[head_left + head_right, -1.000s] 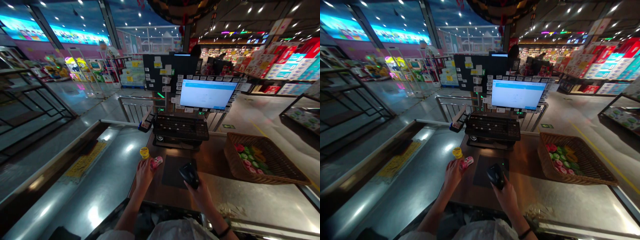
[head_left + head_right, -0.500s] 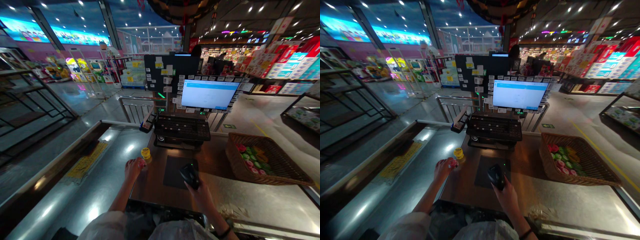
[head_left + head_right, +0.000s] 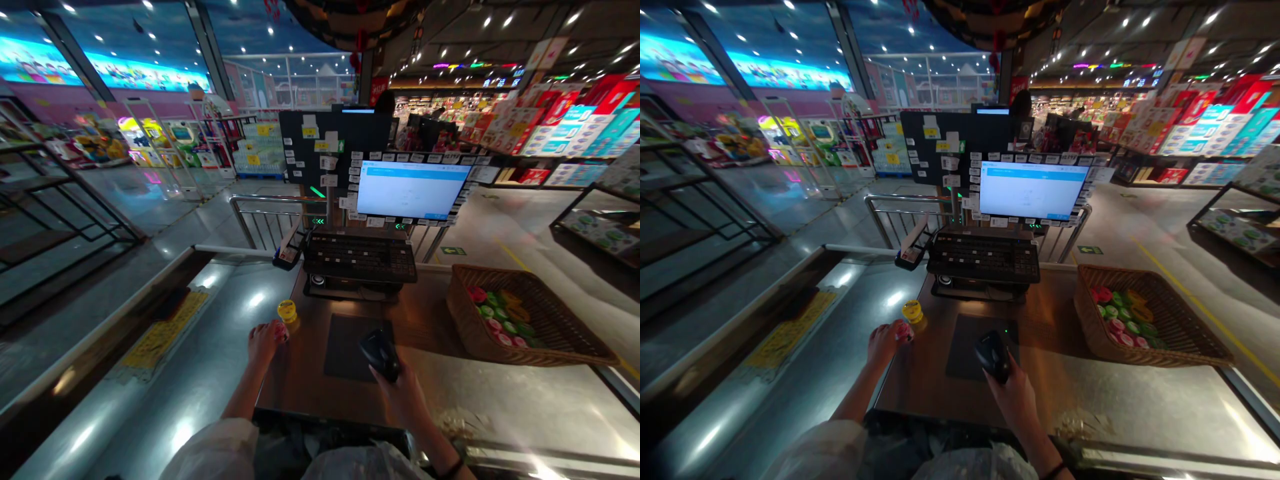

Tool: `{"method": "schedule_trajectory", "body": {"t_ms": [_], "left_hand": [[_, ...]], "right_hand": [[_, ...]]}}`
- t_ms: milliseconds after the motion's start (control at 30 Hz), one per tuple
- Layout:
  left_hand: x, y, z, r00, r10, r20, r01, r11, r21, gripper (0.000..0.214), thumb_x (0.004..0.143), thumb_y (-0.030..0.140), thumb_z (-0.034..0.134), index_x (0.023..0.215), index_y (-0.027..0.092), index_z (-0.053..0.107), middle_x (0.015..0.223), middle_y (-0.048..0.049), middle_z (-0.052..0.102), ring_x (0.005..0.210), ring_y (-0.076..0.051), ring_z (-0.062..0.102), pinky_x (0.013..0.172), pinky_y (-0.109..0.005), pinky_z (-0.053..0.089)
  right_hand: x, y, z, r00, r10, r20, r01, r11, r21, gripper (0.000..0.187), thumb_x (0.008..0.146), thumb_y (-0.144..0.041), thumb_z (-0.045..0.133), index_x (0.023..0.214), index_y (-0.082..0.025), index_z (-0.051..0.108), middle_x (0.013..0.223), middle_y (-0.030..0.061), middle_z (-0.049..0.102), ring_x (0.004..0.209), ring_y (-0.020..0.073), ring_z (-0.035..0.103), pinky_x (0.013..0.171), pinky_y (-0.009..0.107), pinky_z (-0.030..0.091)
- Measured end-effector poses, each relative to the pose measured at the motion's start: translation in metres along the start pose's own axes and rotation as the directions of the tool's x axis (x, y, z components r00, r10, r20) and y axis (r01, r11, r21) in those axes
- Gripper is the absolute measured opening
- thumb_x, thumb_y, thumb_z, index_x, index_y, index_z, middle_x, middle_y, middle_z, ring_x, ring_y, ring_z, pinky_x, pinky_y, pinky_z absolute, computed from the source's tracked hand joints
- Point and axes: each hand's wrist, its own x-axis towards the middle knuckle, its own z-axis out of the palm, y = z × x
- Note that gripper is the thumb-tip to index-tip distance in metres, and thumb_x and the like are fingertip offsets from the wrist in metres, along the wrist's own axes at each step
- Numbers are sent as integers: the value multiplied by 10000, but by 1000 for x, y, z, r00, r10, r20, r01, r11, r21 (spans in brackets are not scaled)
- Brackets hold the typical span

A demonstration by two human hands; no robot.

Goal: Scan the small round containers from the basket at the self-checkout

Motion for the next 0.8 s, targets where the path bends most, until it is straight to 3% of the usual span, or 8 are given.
{"method": "schedule_trajectory", "body": {"t_ms": [167,300,467,600,800], "left_hand": [[-3,2,4,1000,2,-20,-2,1000,-2,651,816,286,680,1438,245,491,1373,-103,624,1271,-277,556,1078,-400,407],[-18,12,16,982,41,-186,-34,999,36,806,856,376,655,1564,232,299,1593,-164,357,1477,-351,309,1171,-519,304],[-38,38,33,924,136,-357,-135,991,28,783,931,475,534,1594,226,201,1640,-171,248,1527,-369,173,1195,-606,216],[-50,81,29,878,245,-411,-272,962,-7,820,934,461,544,1604,234,129,1647,-158,237,1517,-359,219,1201,-580,248],[-60,176,4,802,431,-415,-485,874,-29,781,958,480,520,1601,244,145,1632,-121,294,1521,-310,228,1215,-540,265]], "right_hand": [[1,-2,0,999,-25,-39,24,999,-42,480,856,-515,598,1210,-200,680,863,110,777,818,293,752,602,286,472],[3,0,0,1000,-19,-24,18,1000,-23,478,860,-516,584,1212,-206,676,869,106,778,824,287,754,595,280,470],[6,10,-1,999,-5,-52,4,1000,-7,462,839,-540,590,1138,-205,697,813,96,771,795,288,753,594,286,474],[7,17,-10,995,10,-101,-9,1000,9,429,816,-563,601,1042,-216,714,793,91,765,770,280,749,590,285,472],[10,39,-37,980,119,-160,-105,990,92,515,813,-619,537,1038,-188,707,793,110,759,755,283,741,611,301,493]]}}
